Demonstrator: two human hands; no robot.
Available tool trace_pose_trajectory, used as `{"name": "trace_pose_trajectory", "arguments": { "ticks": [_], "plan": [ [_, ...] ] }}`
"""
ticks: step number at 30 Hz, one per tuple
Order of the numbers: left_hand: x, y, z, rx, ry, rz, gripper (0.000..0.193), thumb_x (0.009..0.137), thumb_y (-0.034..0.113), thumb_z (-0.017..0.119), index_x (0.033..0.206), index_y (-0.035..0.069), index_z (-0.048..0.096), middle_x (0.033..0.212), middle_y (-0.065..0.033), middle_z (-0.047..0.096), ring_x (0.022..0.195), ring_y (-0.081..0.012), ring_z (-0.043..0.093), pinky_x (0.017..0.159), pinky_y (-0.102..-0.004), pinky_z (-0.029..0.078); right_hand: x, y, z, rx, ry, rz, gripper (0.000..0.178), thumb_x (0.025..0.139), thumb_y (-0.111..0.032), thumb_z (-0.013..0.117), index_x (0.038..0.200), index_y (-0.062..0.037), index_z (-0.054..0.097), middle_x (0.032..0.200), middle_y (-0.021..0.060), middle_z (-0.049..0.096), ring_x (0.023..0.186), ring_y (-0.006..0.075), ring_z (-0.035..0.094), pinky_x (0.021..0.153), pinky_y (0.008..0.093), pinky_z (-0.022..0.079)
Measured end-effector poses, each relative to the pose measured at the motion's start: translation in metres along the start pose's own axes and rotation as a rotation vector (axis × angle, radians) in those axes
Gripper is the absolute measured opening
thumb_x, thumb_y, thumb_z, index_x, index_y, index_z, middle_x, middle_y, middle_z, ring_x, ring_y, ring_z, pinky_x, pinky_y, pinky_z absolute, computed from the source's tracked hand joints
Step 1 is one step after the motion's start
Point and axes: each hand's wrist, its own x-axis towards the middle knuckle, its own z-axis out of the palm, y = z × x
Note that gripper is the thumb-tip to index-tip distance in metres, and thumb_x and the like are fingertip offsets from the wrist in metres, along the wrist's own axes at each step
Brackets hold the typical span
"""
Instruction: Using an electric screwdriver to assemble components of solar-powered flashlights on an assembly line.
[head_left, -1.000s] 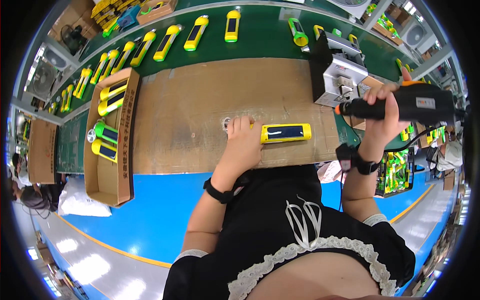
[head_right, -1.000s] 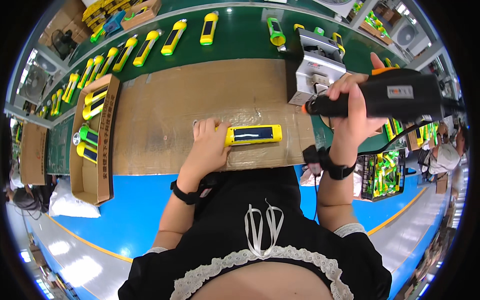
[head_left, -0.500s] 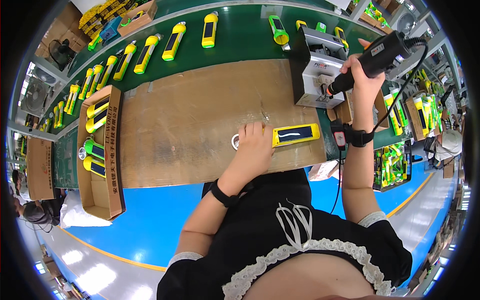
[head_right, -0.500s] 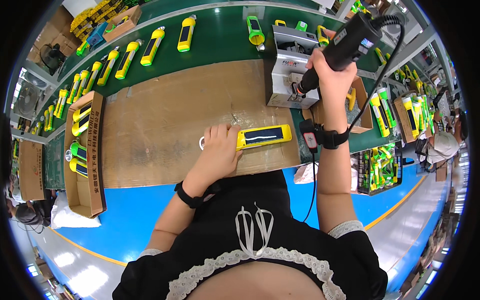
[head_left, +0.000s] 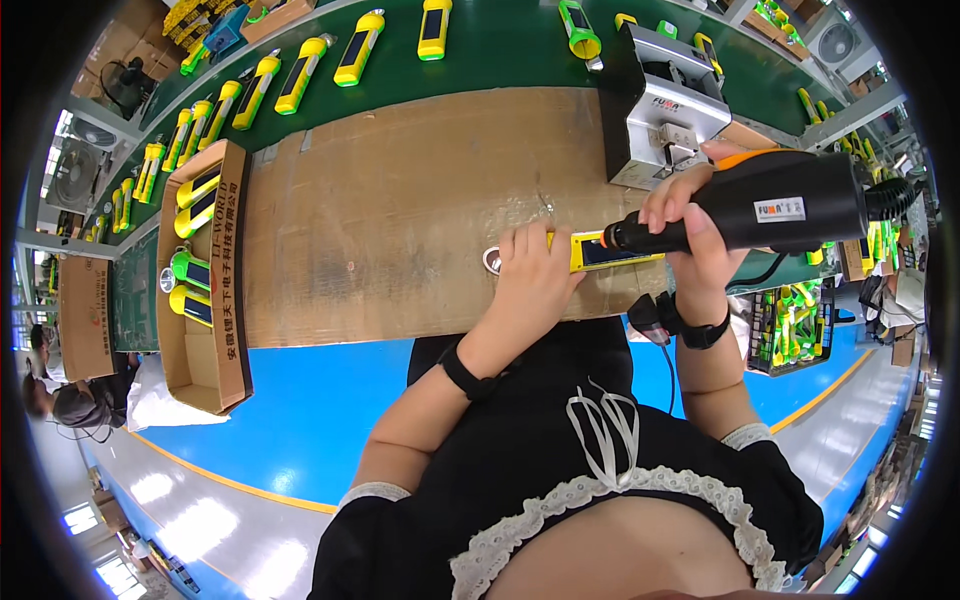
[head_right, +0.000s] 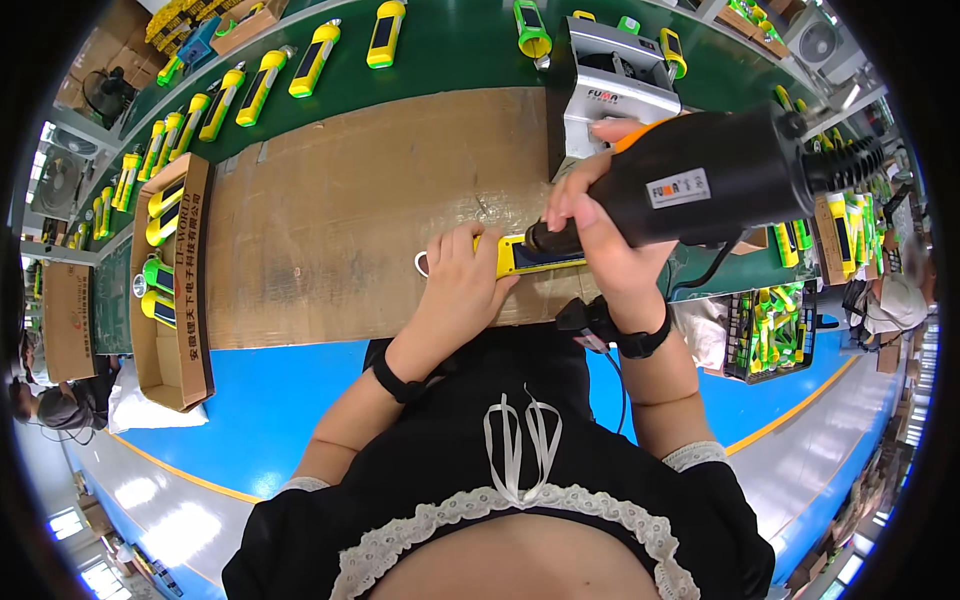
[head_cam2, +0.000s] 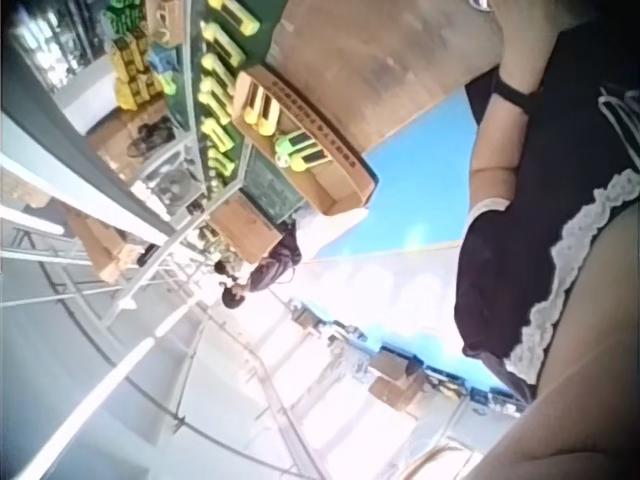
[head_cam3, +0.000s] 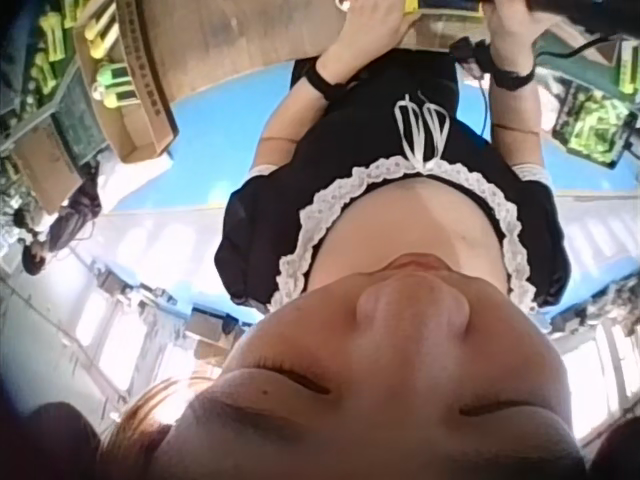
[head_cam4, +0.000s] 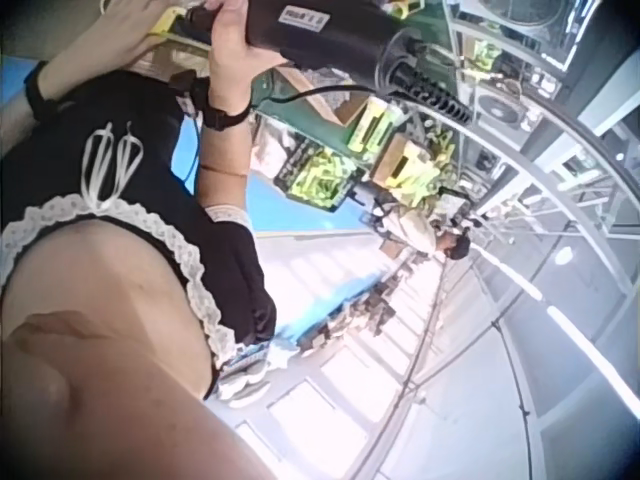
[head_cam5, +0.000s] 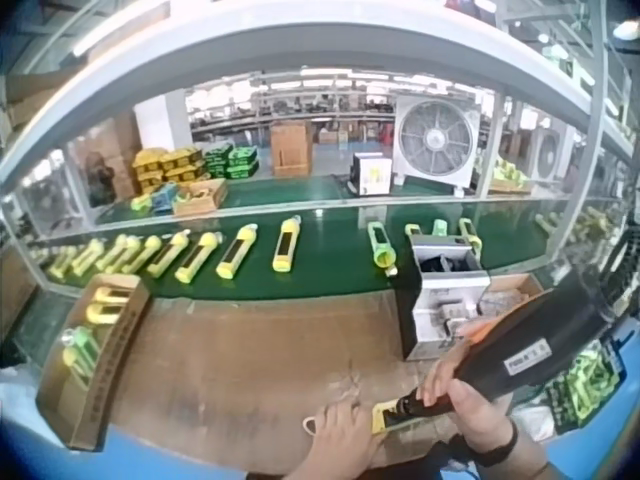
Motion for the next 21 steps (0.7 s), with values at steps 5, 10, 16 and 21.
{"name": "trace_pose_trajectory", "arguments": {
  "ticks": [5, 10, 16, 21],
  "plan": [
    [0.0, 0.002, 0.002, -0.004, 0.007, -0.005, 0.054, 0.067, 0.019, 0.074, 0.112, 0.001, 0.05, 0.107, -0.0177, 0.048, 0.097, -0.0363, 0.046, 0.086, -0.0447, 0.034, 0.0, 0.009, 0.008, 0.02, -0.044, 0.005, 0.053, 0.082, -0.012, 0.059, 0.125, -0.0005, 0.03, 0.074, 0.0071, 0.049, 0.063, 0.0179, 0.053, 0.063, 0.0343, 0.047],
    [0.002, 0.005, 0.001, -0.028, 0.016, -0.003, 0.056, 0.065, 0.017, 0.076, 0.112, 0.002, 0.049, 0.107, -0.0175, 0.048, 0.097, -0.0363, 0.046, 0.086, -0.0447, 0.035, -0.002, 0.014, 0.008, 0.001, -0.043, 0.037, 0.048, 0.084, -0.011, 0.06, 0.123, 0.0002, 0.032, 0.073, 0.007, 0.05, 0.063, 0.0176, 0.053, 0.064, 0.0336, 0.047],
    [0.008, -0.001, -0.002, -0.034, -0.024, 0.003, 0.055, 0.064, 0.016, 0.076, 0.11, 0.0, 0.049, 0.106, -0.0168, 0.05, 0.1, -0.0344, 0.047, 0.087, -0.0443, 0.035, 0.005, 0.026, 0.011, -0.032, -0.04, 0.014, 0.045, 0.085, -0.006, 0.059, 0.121, 0.0013, 0.034, 0.072, 0.0067, 0.05, 0.06, 0.0174, 0.053, 0.061, 0.0328, 0.048],
    [0.011, -0.003, -0.003, -0.032, -0.101, -0.012, 0.053, 0.066, 0.016, 0.074, 0.11, -0.001, 0.05, 0.106, -0.0169, 0.051, 0.104, -0.0324, 0.047, 0.088, -0.0434, 0.034, 0.011, 0.031, 0.016, -0.036, -0.017, 0.05, 0.038, 0.081, 0.004, 0.054, 0.115, 0.0011, 0.039, 0.07, 0.0056, 0.052, 0.061, 0.014, 0.053, 0.059, 0.0285, 0.047]
  ]
}}
